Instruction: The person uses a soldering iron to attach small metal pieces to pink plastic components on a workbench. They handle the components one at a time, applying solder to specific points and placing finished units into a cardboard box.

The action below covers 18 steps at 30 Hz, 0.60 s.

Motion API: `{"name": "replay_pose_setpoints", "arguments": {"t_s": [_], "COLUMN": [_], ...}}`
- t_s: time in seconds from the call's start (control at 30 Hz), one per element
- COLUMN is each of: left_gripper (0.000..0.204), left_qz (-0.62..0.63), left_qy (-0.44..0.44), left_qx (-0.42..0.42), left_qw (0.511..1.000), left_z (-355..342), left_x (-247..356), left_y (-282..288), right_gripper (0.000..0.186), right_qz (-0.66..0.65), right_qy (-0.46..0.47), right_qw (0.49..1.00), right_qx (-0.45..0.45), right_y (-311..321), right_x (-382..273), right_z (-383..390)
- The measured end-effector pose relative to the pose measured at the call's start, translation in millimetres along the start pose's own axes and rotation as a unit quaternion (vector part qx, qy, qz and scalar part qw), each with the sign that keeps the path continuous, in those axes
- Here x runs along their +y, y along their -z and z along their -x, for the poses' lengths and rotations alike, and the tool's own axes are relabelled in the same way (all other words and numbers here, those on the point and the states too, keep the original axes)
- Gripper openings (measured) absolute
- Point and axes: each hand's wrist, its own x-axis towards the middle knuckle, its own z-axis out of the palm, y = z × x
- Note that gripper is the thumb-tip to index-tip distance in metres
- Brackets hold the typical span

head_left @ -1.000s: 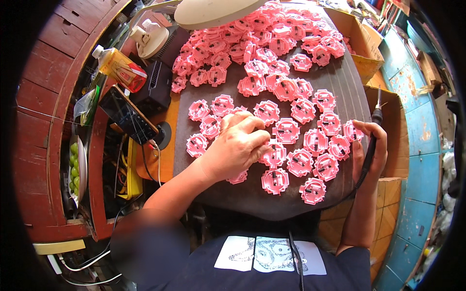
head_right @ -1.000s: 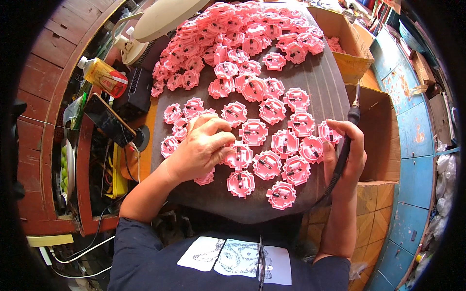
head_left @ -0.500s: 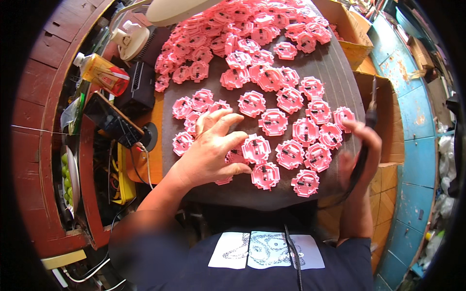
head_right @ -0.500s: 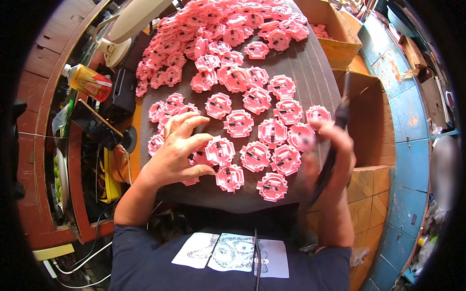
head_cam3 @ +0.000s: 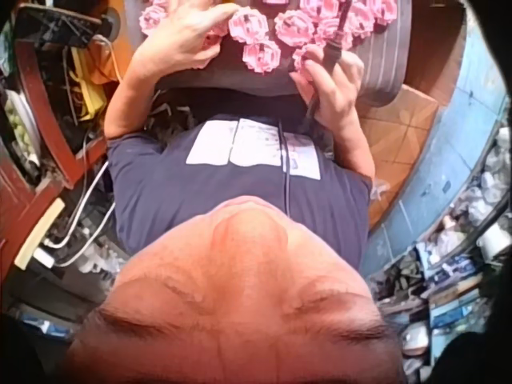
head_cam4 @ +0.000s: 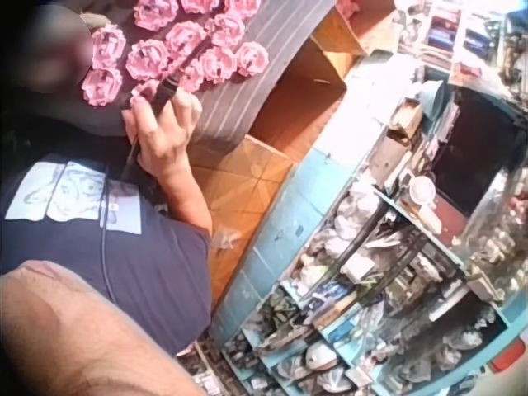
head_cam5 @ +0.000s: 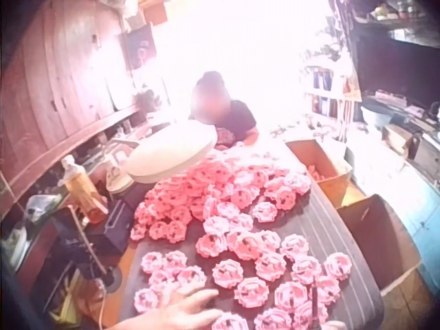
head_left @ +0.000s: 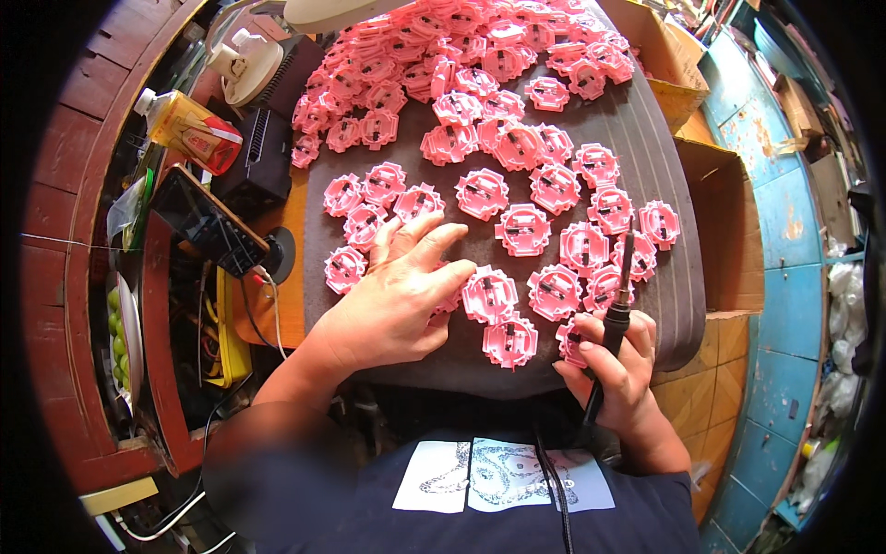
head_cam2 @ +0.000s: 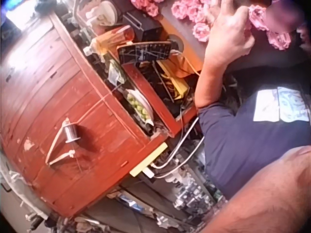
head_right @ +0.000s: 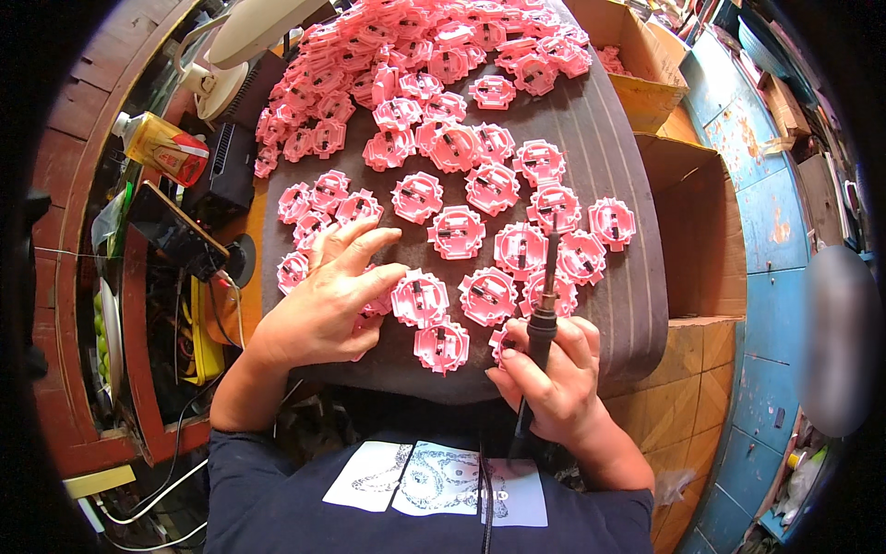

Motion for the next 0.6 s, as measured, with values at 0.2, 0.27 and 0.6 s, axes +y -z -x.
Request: {"name": "replay_pose_setpoints", "arguments": {"t_s": [0.2, 0.27, 0.6], "left_gripper": [0.055, 0.049, 0.037], "left_qz": [0.016, 0.027, 0.045], "left_qy": [-0.004, -0.025, -0.06], "left_qx": [0.042, 0.092, 0.07], "left_qw": [0.999, 0.995, 0.995], "left_z": [3.8, 0.6, -8.1], "left_x": [1.8, 3.1, 6.4], "left_y": [3.3, 3.0, -4.3], "right_gripper": [0.041, 0.042, 0.036], "right_qz": [0.027, 0.02, 0.011], "right_qy": [-0.011, -0.014, 0.031], "right_qw": [0.999, 0.999, 0.999], "right_qx": [0.017, 0.026, -0.012], "right_y": [-7.0, -7.4, -14.0], "right_x": [1.5, 2.3, -22.9], "right_z": [-5.6, -4.7, -17.1]}}
